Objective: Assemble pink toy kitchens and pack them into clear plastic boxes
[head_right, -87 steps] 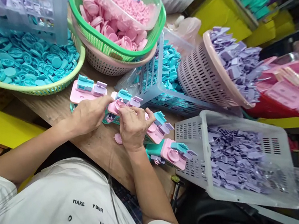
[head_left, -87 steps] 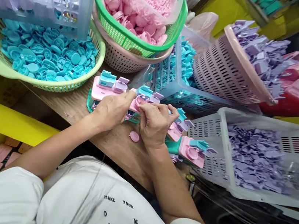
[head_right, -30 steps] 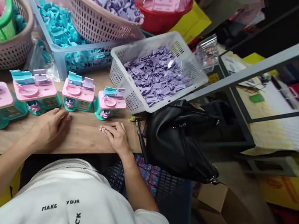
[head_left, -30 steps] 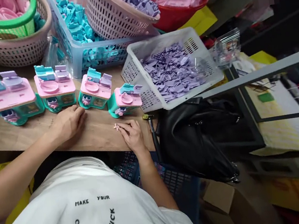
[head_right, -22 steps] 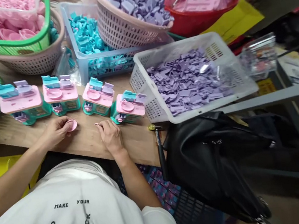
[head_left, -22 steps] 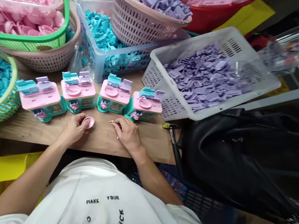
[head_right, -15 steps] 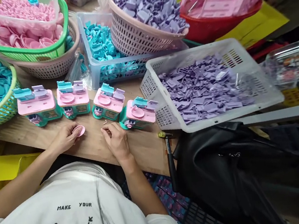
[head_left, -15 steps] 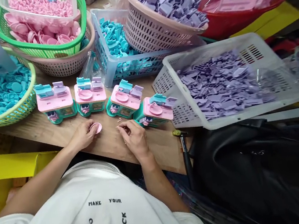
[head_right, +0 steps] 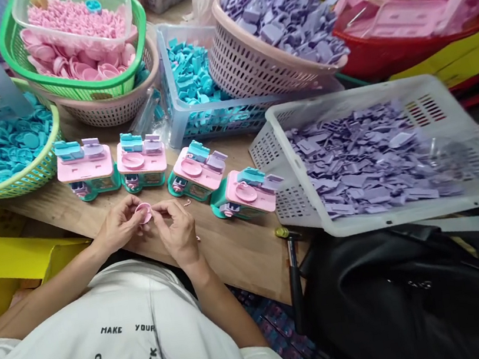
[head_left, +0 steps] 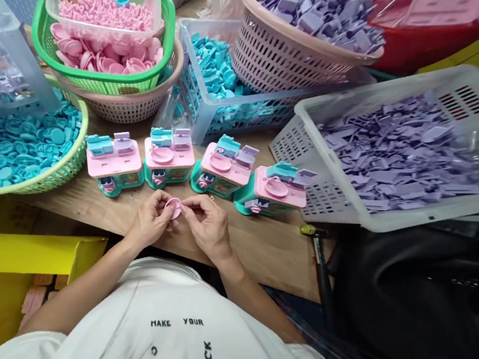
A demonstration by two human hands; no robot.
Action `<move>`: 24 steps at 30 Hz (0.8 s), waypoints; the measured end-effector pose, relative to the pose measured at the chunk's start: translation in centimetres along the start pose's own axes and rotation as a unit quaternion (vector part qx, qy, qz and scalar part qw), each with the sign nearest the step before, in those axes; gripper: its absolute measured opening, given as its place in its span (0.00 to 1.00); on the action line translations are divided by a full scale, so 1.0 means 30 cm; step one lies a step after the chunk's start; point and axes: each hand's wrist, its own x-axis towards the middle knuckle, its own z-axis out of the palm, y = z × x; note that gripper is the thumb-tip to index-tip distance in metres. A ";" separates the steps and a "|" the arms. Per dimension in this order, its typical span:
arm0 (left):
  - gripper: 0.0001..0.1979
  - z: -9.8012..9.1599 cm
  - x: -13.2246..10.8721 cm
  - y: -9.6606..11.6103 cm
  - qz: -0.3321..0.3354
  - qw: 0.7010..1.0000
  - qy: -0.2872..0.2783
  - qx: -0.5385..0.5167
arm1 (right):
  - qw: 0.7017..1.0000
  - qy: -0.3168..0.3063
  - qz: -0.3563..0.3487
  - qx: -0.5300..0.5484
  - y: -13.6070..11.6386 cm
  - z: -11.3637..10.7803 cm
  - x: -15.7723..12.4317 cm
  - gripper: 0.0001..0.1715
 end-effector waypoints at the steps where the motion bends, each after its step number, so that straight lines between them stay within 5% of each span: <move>1: 0.14 -0.007 0.002 -0.001 0.020 0.999 0.000 0.037 | 1.000 0.006 -0.009 -0.005 -0.005 -0.002 0.002 0.07; 5: 0.06 -0.015 0.008 -0.001 0.114 0.978 -0.016 0.172 | 0.998 0.018 -0.061 -0.022 -0.014 -0.002 0.011 0.06; 12: 0.16 -0.015 0.019 -0.030 0.036 0.995 0.089 0.033 | 0.998 0.001 -0.042 -0.042 0.014 0.015 0.004 0.07; 24: 0.12 0.006 0.000 0.004 0.136 0.959 0.100 0.226 | 0.992 0.055 -0.112 -0.034 -0.019 0.036 0.010 0.04</move>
